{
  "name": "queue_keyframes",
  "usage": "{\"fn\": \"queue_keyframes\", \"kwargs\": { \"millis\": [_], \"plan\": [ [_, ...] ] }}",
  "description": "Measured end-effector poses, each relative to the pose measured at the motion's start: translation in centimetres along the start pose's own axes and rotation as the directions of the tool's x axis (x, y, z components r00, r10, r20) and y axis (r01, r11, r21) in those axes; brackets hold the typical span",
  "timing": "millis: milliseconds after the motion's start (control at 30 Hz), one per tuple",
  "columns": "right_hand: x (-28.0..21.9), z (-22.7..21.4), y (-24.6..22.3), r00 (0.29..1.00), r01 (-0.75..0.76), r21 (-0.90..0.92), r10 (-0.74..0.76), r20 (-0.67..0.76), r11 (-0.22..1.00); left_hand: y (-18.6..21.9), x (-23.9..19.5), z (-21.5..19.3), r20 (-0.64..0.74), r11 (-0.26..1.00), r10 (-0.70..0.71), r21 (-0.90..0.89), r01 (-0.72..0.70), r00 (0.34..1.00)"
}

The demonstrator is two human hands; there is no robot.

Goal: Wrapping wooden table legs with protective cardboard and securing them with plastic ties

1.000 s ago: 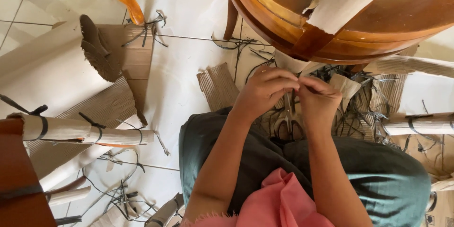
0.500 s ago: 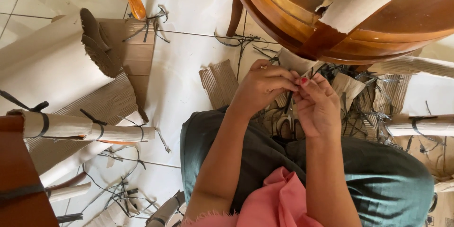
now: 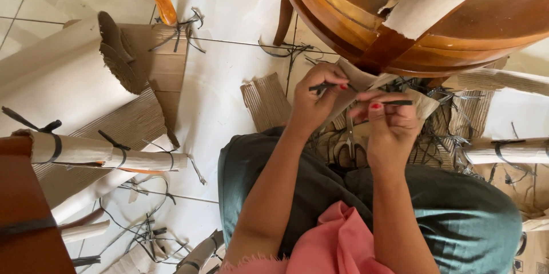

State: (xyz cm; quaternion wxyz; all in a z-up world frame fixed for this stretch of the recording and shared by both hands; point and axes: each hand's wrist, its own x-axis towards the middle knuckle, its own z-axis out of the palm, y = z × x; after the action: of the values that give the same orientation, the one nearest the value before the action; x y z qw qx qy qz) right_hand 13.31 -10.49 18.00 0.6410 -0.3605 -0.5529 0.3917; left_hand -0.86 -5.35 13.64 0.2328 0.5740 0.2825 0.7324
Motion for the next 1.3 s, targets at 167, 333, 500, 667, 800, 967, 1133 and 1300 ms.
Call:
{"fn": "queue_keyframes", "kwargs": {
  "millis": [167, 333, 500, 667, 800, 967, 1133, 1300],
  "plan": [
    [0.7, -2.3, 2.2, 0.985, 0.133, -0.108, -0.119, 0.125, 0.985, -0.5, -0.4, 1.0, -0.136, 0.998, -0.023, 0.048, 0.03, 0.99],
    [1.7, -6.7, 4.8, 0.902, 0.427, -0.487, -0.318, 0.293, 0.762, -1.5, -0.3, 0.8, -0.203, 0.995, -0.04, 0.081, 0.058, 0.978],
    [3.2, -6.4, 8.0, 0.875, 0.483, -0.527, -0.377, 0.303, 0.699, -1.8, -0.7, 1.1, -0.195, 0.998, -0.039, 0.037, 0.048, 0.98],
    [3.4, -4.8, 8.3, 0.863, 0.504, -0.528, -0.419, 0.281, 0.683, 0.1, -1.3, 1.7, -0.095, 0.999, 0.007, 0.045, -0.003, 0.995],
    [3.5, -4.2, 8.2, 0.848, 0.527, -0.513, -0.463, 0.259, 0.678, 1.0, -1.6, 2.7, -0.006, 1.0, 0.01, 0.02, -0.01, 1.0],
    [3.4, -3.5, 8.4, 0.847, 0.525, -0.475, -0.489, 0.21, 0.706, 0.9, -1.4, 2.5, -0.012, 0.996, -0.027, 0.088, 0.028, 1.0],
    [2.8, -3.2, 8.6, 0.91, 0.4, -0.519, -0.397, 0.121, 0.756, 1.2, -0.9, 1.2, 0.093, 0.974, 0.081, 0.206, -0.098, 0.992],
    [2.6, -2.7, 7.6, 0.93, 0.354, -0.441, -0.359, 0.076, 0.825, 3.0, -0.1, -0.8, 0.206, 0.945, 0.072, 0.299, -0.133, 0.976]
  ]
}}
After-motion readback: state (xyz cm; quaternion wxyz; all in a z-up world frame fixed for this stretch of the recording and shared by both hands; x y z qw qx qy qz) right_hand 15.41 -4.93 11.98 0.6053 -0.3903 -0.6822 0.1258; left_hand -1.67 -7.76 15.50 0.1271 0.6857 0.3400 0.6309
